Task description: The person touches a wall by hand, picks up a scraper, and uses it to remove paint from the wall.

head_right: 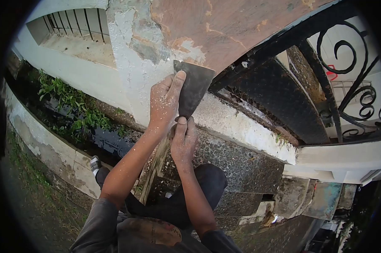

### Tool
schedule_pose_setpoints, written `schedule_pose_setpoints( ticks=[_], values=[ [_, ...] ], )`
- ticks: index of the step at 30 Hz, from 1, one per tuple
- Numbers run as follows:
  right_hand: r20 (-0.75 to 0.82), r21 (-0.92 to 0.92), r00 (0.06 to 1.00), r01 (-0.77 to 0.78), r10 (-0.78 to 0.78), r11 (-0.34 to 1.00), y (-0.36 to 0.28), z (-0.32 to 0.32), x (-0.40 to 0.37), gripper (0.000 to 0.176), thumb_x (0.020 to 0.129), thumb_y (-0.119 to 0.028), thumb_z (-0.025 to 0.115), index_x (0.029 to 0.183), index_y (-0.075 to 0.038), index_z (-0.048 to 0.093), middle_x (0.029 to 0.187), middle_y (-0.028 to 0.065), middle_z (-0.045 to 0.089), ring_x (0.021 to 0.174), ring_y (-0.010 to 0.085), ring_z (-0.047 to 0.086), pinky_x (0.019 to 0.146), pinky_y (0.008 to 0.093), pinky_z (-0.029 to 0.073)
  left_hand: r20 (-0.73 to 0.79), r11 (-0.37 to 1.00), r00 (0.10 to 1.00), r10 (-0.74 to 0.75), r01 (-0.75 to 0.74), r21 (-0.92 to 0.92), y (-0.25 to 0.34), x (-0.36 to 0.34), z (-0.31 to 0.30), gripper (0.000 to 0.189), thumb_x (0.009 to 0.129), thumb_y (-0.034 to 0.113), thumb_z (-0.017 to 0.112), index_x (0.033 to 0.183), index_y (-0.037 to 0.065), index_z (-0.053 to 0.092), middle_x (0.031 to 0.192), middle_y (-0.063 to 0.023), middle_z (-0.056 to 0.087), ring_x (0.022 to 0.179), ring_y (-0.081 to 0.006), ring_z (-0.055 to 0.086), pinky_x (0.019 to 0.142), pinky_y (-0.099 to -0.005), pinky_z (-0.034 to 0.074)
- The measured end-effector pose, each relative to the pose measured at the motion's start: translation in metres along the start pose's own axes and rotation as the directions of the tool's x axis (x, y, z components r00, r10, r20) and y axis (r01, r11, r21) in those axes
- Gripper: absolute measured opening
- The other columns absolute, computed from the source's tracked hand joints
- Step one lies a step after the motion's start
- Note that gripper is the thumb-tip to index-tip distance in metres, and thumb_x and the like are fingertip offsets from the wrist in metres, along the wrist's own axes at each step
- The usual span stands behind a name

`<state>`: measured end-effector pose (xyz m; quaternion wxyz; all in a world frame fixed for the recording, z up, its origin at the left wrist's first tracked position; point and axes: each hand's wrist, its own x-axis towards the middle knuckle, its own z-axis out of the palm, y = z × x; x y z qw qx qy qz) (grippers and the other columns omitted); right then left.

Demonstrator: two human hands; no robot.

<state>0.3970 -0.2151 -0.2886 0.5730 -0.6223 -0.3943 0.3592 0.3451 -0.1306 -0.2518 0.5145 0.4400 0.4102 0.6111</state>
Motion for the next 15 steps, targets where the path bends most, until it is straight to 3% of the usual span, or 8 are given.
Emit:
schedule_pose_setpoints(
  ticks=[4,7,8,9,10,15],
  values=[
    [-0.006,-0.015,1.000,0.016,-0.016,1.000,0.013,-0.006,-0.004,0.028,0.091,-0.029,0.039,0.082,-0.004,0.046,0.056,-0.0023,0.041,0.048,0.0050,0.038,0.042,0.0225,0.031,0.036,0.999,0.998,-0.052,0.052,0.011,-0.012,-0.008,-0.001,0.046,0.087,0.033,0.050,0.056,0.000,0.042,0.048,-0.0028,0.035,0.051,-0.0088,0.030,0.046,-0.0294,0.029],
    [-0.003,0.044,1.000,0.014,-0.014,0.999,-0.002,0.007,0.002,0.030,0.092,-0.030,0.039,0.081,-0.004,0.046,0.055,-0.0026,0.040,0.047,0.0045,0.038,0.042,0.0222,0.030,-0.025,0.996,1.000,0.004,-0.007,-0.093,0.007,0.003,0.003,0.046,0.087,0.033,0.050,0.057,-0.001,0.043,0.048,-0.0025,0.036,0.051,-0.0087,0.030,0.046,-0.0290,0.029],
    [-0.008,0.076,1.000,0.008,-0.008,0.997,-0.007,0.013,0.001,0.030,0.092,-0.031,0.039,0.081,-0.004,0.046,0.054,-0.0026,0.040,0.047,0.0044,0.038,0.042,0.0222,0.030,-0.038,1.000,0.999,0.020,-0.020,0.013,0.016,0.000,0.001,0.045,0.087,0.032,0.050,0.058,-0.001,0.045,0.048,-0.0024,0.037,0.051,-0.0087,0.031,0.046,-0.0289,0.030],
    [-0.013,0.102,1.000,-0.005,0.006,0.995,-0.007,0.014,-0.004,0.030,0.092,-0.031,0.039,0.081,-0.004,0.046,0.054,-0.0026,0.040,0.047,0.0043,0.037,0.041,0.0222,0.030,-0.012,1.000,1.000,-0.016,0.016,0.009,0.009,-0.005,-0.001,0.045,0.087,0.032,0.050,0.058,-0.001,0.046,0.048,-0.0024,0.037,0.050,-0.0086,0.031,0.046,-0.0288,0.030],
    [-0.002,0.007,1.000,0.026,-0.026,1.000,-0.008,0.008,-0.005,0.030,0.092,-0.031,0.039,0.082,-0.004,0.047,0.054,-0.0023,0.041,0.047,0.0043,0.038,0.041,0.0222,0.030,0.014,0.999,0.999,-0.042,0.042,0.002,0.002,-0.007,-0.003,0.044,0.088,0.032,0.050,0.058,-0.002,0.046,0.048,-0.0024,0.037,0.050,-0.0086,0.031,0.046,-0.0288,0.030],
    [0.001,-0.014,1.000,0.009,-0.009,1.000,-0.012,0.006,0.000,0.032,0.091,-0.032,0.040,0.082,-0.003,0.047,0.054,-0.0016,0.041,0.046,0.0056,0.038,0.042,0.0228,0.031,-0.012,0.996,1.000,-0.025,0.024,-0.086,0.017,0.002,0.001,0.045,0.088,0.033,0.049,0.061,-0.004,0.050,0.048,-0.0036,0.039,0.050,-0.0092,0.032,0.046,-0.0289,0.031]
  ],
)
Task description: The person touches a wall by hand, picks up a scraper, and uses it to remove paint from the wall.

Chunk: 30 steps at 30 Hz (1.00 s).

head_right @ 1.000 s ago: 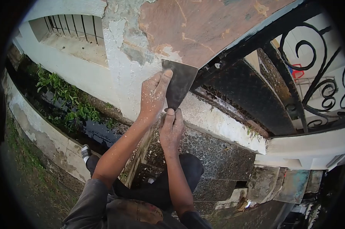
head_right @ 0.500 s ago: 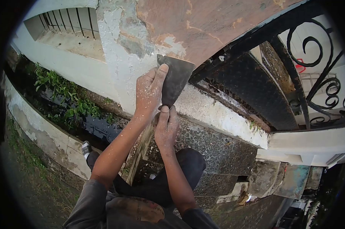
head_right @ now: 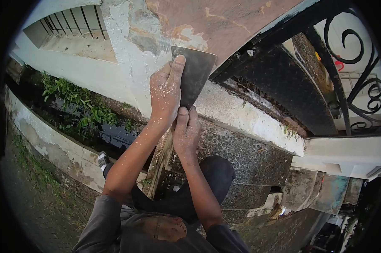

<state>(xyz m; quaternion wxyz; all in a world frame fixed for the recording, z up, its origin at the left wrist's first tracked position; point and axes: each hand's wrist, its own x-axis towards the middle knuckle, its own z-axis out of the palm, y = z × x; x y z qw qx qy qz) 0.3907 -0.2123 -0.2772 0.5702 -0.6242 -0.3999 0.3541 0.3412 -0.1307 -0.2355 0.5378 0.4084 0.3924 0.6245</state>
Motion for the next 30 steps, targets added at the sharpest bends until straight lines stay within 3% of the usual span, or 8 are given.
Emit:
schedule_pose_setpoints(
  ticks=[1,4,8,12,16,20,24,30],
  values=[
    [0.014,-0.002,1.000,0.007,-0.007,1.000,0.005,-0.002,-0.001,0.032,0.091,-0.032,0.040,0.082,-0.002,0.047,0.054,-0.0015,0.041,0.046,0.0056,0.038,0.042,0.0229,0.031,0.041,0.992,0.999,-0.022,0.016,0.127,-0.002,0.000,-0.007,0.045,0.088,0.033,0.049,0.063,-0.005,0.051,0.050,-0.0049,0.042,0.051,-0.0094,0.034,0.048,-0.0288,0.032],
    [0.023,0.010,1.000,0.005,-0.006,1.000,0.012,-0.007,0.000,0.033,0.091,-0.033,0.041,0.083,-0.002,0.048,0.054,-0.0012,0.041,0.047,0.0055,0.039,0.043,0.0229,0.032,0.089,0.988,0.996,-0.005,-0.009,0.153,-0.021,-0.005,-0.009,0.045,0.088,0.032,0.048,0.063,-0.005,0.051,0.052,-0.0055,0.043,0.053,-0.0091,0.035,0.049,-0.0289,0.033],
    [0.018,0.056,1.000,-0.006,0.006,0.998,0.010,-0.001,0.003,0.033,0.091,-0.033,0.041,0.084,-0.002,0.048,0.054,-0.0012,0.041,0.047,0.0055,0.038,0.043,0.0227,0.031,0.060,0.998,0.997,0.056,-0.055,-0.008,-0.001,0.004,-0.004,0.042,0.088,0.032,0.048,0.067,-0.004,0.052,0.052,-0.0047,0.044,0.052,-0.0088,0.034,0.049,-0.0293,0.033],
    [0.012,0.035,1.000,0.028,-0.028,0.999,0.017,-0.005,0.006,0.032,0.091,-0.033,0.041,0.085,-0.002,0.048,0.053,-0.0015,0.041,0.046,0.0052,0.037,0.042,0.0225,0.031,0.155,0.984,0.988,0.013,-0.040,0.172,-0.024,-0.002,-0.014,0.036,0.088,0.029,0.050,0.067,-0.001,0.051,0.050,-0.0007,0.041,0.051,-0.0065,0.032,0.046,-0.0261,0.031],
    [0.036,0.136,0.999,0.003,-0.008,0.991,-0.006,0.006,0.002,0.031,0.091,-0.031,0.041,0.083,-0.002,0.047,0.052,-0.0015,0.040,0.045,0.0048,0.037,0.041,0.0223,0.029,0.145,0.993,0.989,0.001,0.015,-0.114,0.004,0.006,-0.009,0.040,0.087,0.031,0.052,0.060,0.002,0.044,0.049,0.0017,0.033,0.050,-0.0062,0.028,0.043,-0.0264,0.027],
    [0.025,0.044,1.000,0.016,-0.017,0.999,0.017,-0.001,0.005,0.031,0.091,-0.032,0.041,0.082,-0.002,0.045,0.052,-0.0014,0.040,0.044,0.0049,0.037,0.040,0.0224,0.029,0.105,0.990,0.995,0.005,-0.020,0.139,-0.022,-0.001,-0.013,0.042,0.087,0.033,0.052,0.059,0.003,0.043,0.049,0.0020,0.033,0.050,-0.0064,0.028,0.043,-0.0263,0.026],
    [0.035,0.092,0.999,0.020,-0.023,0.996,0.008,0.005,-0.001,0.031,0.091,-0.032,0.041,0.081,-0.002,0.045,0.053,-0.0016,0.041,0.046,0.0049,0.038,0.041,0.0225,0.030,0.137,0.997,0.990,-0.037,0.027,0.072,-0.006,0.002,-0.017,0.041,0.087,0.033,0.051,0.060,0.002,0.045,0.051,0.0019,0.035,0.051,-0.0064,0.029,0.044,-0.0258,0.027],
    [0.032,0.114,0.998,0.051,-0.055,0.992,0.007,0.013,0.000,0.033,0.091,-0.034,0.041,0.082,-0.003,0.045,0.053,-0.0024,0.040,0.045,0.0051,0.037,0.042,0.0228,0.031,0.106,0.993,0.992,0.064,-0.074,0.097,0.000,0.005,-0.008,0.041,0.087,0.031,0.051,0.060,0.001,0.043,0.052,0.0013,0.036,0.053,-0.0063,0.031,0.046,-0.0257,0.030]
  ],
)
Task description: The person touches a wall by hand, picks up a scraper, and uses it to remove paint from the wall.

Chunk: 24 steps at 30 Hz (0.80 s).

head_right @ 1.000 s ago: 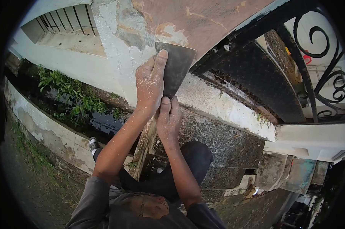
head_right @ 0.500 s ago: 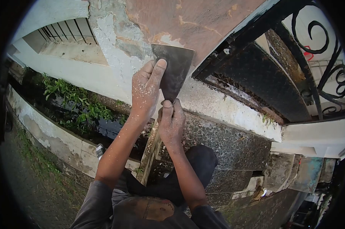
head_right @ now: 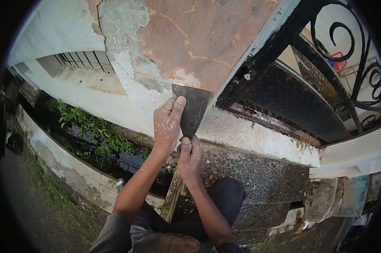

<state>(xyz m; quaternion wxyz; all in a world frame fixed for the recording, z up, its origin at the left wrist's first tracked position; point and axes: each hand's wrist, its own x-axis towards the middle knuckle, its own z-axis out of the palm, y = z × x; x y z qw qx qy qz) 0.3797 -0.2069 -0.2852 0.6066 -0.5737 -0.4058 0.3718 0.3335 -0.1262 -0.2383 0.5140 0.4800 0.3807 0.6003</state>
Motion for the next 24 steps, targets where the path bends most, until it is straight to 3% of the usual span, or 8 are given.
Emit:
schedule_pose_setpoints(
  ticks=[6,11,14,18,19,22,24],
  values=[
    [-0.020,-0.040,0.998,-0.062,0.061,0.997,0.001,-0.007,-0.001,0.034,0.091,-0.033,0.041,0.080,-0.002,0.045,0.052,-0.0025,0.040,0.045,0.0052,0.037,0.042,0.0238,0.031,-0.008,0.995,1.000,0.011,-0.010,0.095,0.000,0.001,-0.002,0.042,0.088,0.031,0.051,0.059,0.002,0.040,0.052,0.0009,0.035,0.053,-0.0064,0.030,0.046,-0.0264,0.029],
    [-0.032,-0.044,0.998,-0.054,0.053,0.998,0.010,-0.009,-0.006,0.033,0.091,-0.033,0.042,0.078,-0.002,0.046,0.051,-0.0025,0.040,0.045,0.0050,0.037,0.042,0.0242,0.030,0.063,0.988,0.987,-0.150,0.151,-0.008,-0.017,-0.009,-0.009,0.034,0.088,0.028,0.050,0.070,-0.001,0.055,0.060,0.0015,0.048,0.056,-0.0050,0.038,0.050,-0.0217,0.034],
    [-0.034,0.004,0.997,-0.066,0.066,0.998,-0.003,0.002,-0.003,0.031,0.091,-0.031,0.042,0.078,-0.003,0.046,0.051,-0.0028,0.039,0.045,0.0051,0.037,0.041,0.0240,0.030,0.092,0.979,0.990,-0.103,0.118,-0.166,0.013,0.002,-0.009,0.032,0.088,0.028,0.051,0.078,-0.001,0.059,0.065,0.0007,0.054,0.059,-0.0046,0.042,0.053,-0.0197,0.036],
    [-0.052,0.008,0.998,-0.040,0.040,0.999,0.012,0.000,-0.006,0.031,0.091,-0.030,0.041,0.078,-0.002,0.047,0.052,-0.0030,0.039,0.046,0.0047,0.037,0.041,0.0236,0.030,0.041,0.997,0.997,-0.071,0.070,0.008,-0.013,-0.004,-0.009,0.036,0.088,0.028,0.051,0.063,0.001,0.050,0.054,0.0032,0.042,0.053,-0.0048,0.033,0.046,-0.0241,0.030],
    [-0.040,0.003,0.999,-0.037,0.037,0.999,0.006,-0.002,-0.001,0.031,0.091,-0.030,0.041,0.078,-0.002,0.047,0.052,-0.0029,0.039,0.046,0.0047,0.037,0.041,0.0237,0.030,0.015,0.998,0.998,-0.059,0.059,-0.002,-0.010,-0.003,-0.005,0.040,0.087,0.027,0.052,0.057,0.003,0.042,0.051,0.0038,0.033,0.052,-0.0055,0.027,0.044,-0.0259,0.025],
    [-0.029,0.022,0.998,-0.051,0.052,0.998,0.000,0.000,-0.005,0.033,0.091,-0.032,0.039,0.080,-0.002,0.046,0.052,-0.0028,0.039,0.045,0.0048,0.037,0.041,0.0236,0.029,0.004,0.997,0.999,-0.036,0.036,-0.074,-0.005,-0.002,-0.005,0.041,0.087,0.028,0.052,0.057,0.003,0.042,0.051,0.0031,0.033,0.051,-0.0056,0.027,0.044,-0.0251,0.025],
    [-0.026,0.069,1.000,-0.012,0.014,0.998,0.010,0.001,-0.012,0.034,0.091,-0.033,0.038,0.082,-0.001,0.046,0.052,-0.0028,0.039,0.045,0.0052,0.036,0.041,0.0234,0.029,0.101,0.993,0.995,-0.008,-0.004,0.118,-0.007,-0.006,-0.008,0.040,0.087,0.029,0.052,0.059,0.002,0.044,0.051,0.0024,0.036,0.051,-0.0055,0.028,0.044,-0.0249,0.026]
  ],
)
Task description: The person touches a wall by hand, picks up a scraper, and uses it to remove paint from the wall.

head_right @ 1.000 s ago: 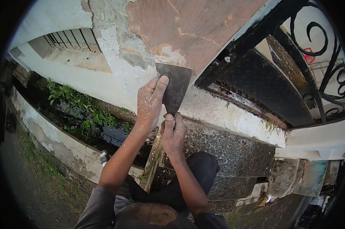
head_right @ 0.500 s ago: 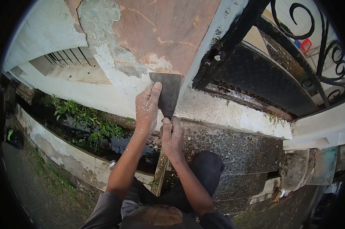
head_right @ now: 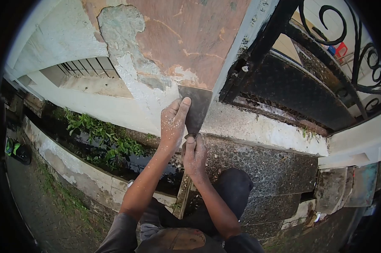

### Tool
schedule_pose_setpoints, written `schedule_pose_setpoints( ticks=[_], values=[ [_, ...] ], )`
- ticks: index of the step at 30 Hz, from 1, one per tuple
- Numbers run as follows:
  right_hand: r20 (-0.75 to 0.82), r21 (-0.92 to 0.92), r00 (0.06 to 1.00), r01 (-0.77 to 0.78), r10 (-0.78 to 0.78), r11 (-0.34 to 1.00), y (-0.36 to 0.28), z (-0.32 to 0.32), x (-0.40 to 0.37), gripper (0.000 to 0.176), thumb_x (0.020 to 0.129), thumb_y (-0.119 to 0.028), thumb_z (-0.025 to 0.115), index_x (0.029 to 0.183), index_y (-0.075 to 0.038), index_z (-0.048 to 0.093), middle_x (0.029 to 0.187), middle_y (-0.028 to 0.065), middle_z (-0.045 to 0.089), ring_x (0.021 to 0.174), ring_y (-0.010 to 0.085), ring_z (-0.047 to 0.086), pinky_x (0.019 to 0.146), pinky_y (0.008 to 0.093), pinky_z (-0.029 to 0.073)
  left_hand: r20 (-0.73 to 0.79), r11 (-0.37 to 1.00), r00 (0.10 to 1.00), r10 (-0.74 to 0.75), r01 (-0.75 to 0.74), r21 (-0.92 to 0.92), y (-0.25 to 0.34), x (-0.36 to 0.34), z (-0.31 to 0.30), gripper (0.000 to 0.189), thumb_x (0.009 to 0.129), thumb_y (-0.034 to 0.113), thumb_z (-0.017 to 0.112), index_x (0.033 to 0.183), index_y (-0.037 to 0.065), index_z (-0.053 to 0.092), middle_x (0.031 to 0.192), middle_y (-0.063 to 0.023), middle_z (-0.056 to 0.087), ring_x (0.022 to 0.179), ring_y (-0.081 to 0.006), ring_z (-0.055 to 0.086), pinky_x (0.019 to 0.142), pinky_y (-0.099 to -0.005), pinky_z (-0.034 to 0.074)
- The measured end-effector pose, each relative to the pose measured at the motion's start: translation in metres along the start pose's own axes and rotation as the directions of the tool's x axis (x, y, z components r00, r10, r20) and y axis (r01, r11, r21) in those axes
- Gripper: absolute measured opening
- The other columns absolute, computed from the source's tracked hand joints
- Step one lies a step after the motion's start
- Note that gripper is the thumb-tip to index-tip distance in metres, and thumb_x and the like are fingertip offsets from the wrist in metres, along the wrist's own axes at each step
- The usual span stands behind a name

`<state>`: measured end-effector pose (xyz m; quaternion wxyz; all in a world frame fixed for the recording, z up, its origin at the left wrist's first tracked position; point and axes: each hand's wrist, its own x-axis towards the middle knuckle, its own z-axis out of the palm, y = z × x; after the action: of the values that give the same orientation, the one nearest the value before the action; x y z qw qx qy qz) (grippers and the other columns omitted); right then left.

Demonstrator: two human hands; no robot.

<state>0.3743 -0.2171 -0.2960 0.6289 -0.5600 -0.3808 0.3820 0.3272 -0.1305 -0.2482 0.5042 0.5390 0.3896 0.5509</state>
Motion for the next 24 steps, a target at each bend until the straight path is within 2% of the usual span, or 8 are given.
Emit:
schedule_pose_setpoints(
  ticks=[1,5,8,9,13,17,21,24],
  values=[
    [-0.017,0.074,1.000,-0.003,0.004,0.997,-0.001,-0.001,-0.001,0.036,0.092,-0.035,0.036,0.084,-0.001,0.046,0.052,-0.0028,0.038,0.044,0.0059,0.035,0.041,0.0231,0.029,0.052,0.995,0.998,0.020,-0.025,0.093,0.002,0.000,-0.001,0.040,0.088,0.029,0.051,0.060,0.002,0.045,0.050,0.0021,0.037,0.050,-0.0055,0.029,0.044,-0.0249,0.027],
    [0.040,-0.049,0.998,0.058,-0.056,0.997,-0.016,0.002,0.026,0.036,0.092,-0.036,0.036,0.084,-0.002,0.046,0.052,-0.0019,0.039,0.044,0.0056,0.037,0.041,0.0238,0.031,-0.001,0.995,0.999,0.032,-0.032,-0.098,0.029,0.016,-0.001,0.040,0.088,0.030,0.051,0.061,0.001,0.048,0.050,0.0023,0.038,0.050,-0.0056,0.030,0.044,-0.0247,0.028],
    [0.038,-0.011,0.999,-0.034,0.034,0.999,0.001,-0.007,0.008,0.034,0.092,-0.034,0.037,0.084,-0.002,0.047,0.052,-0.0016,0.040,0.045,0.0065,0.038,0.042,0.0243,0.031,-0.048,1.000,0.999,-0.003,0.002,-0.015,-0.008,0.002,0.004,0.040,0.088,0.031,0.050,0.061,0.001,0.047,0.051,0.0023,0.039,0.050,-0.0056,0.031,0.044,-0.0241,0.028],
    [0.019,-0.084,1.000,-0.003,0.005,0.996,-0.004,-0.008,0.010,0.033,0.092,-0.033,0.038,0.084,-0.002,0.047,0.052,-0.0017,0.041,0.045,0.0065,0.039,0.042,0.0240,0.031,-0.040,0.999,0.999,-0.020,0.021,0.034,0.000,0.001,0.000,0.040,0.088,0.031,0.050,0.062,0.001,0.048,0.051,0.0022,0.039,0.051,-0.0058,0.031,0.045,-0.0243,0.028],
    [0.056,-0.127,0.997,0.055,-0.048,0.990,-0.013,-0.006,0.015,0.034,0.092,-0.033,0.037,0.089,-0.001,0.048,0.052,-0.0019,0.040,0.045,0.0056,0.038,0.042,0.0238,0.031,-0.050,0.992,0.998,-0.023,0.017,-0.124,0.000,0.010,-0.001,0.043,0.087,0.032,0.051,0.059,0.000,0.046,0.051,0.0013,0.037,0.051,-0.0065,0.031,0.045,-0.0256,0.028],
    [-0.013,0.046,0.999,0.053,-0.052,0.998,0.004,-0.004,0.002,0.033,0.092,-0.032,0.035,0.092,-0.001,0.047,0.051,-0.0023,0.038,0.044,0.0066,0.036,0.042,0.0239,0.030,-0.005,0.980,0.999,0.037,-0.036,0.194,0.001,0.002,0.001,0.043,0.087,0.031,0.052,0.057,0.002,0.041,0.050,0.0000,0.037,0.051,-0.0063,0.030,0.044,-0.0253,0.028],
    [0.120,-0.098,0.987,0.118,-0.106,0.988,-0.017,-0.003,0.019,0.034,0.093,-0.032,0.031,0.100,-0.002,0.045,0.059,-0.0006,0.041,0.047,0.0046,0.038,0.042,0.0196,0.033,-0.063,0.998,0.997,0.036,-0.039,-0.044,0.023,0.019,-0.003,0.044,0.087,0.031,0.052,0.056,0.001,0.042,0.048,0.0005,0.035,0.050,-0.0068,0.030,0.044,-0.0261,0.028],
    [0.030,0.025,0.999,0.032,-0.033,0.999,-0.005,-0.003,0.007,0.032,0.093,-0.029,0.034,0.098,-0.001,0.048,0.053,-0.0028,0.038,0.044,0.0049,0.035,0.042,0.0216,0.031,-0.046,0.997,0.999,0.025,-0.022,0.076,0.010,0.007,0.002,0.046,0.087,0.032,0.052,0.055,0.002,0.040,0.048,0.0011,0.034,0.050,-0.0061,0.029,0.043,-0.0259,0.028]
  ],
)
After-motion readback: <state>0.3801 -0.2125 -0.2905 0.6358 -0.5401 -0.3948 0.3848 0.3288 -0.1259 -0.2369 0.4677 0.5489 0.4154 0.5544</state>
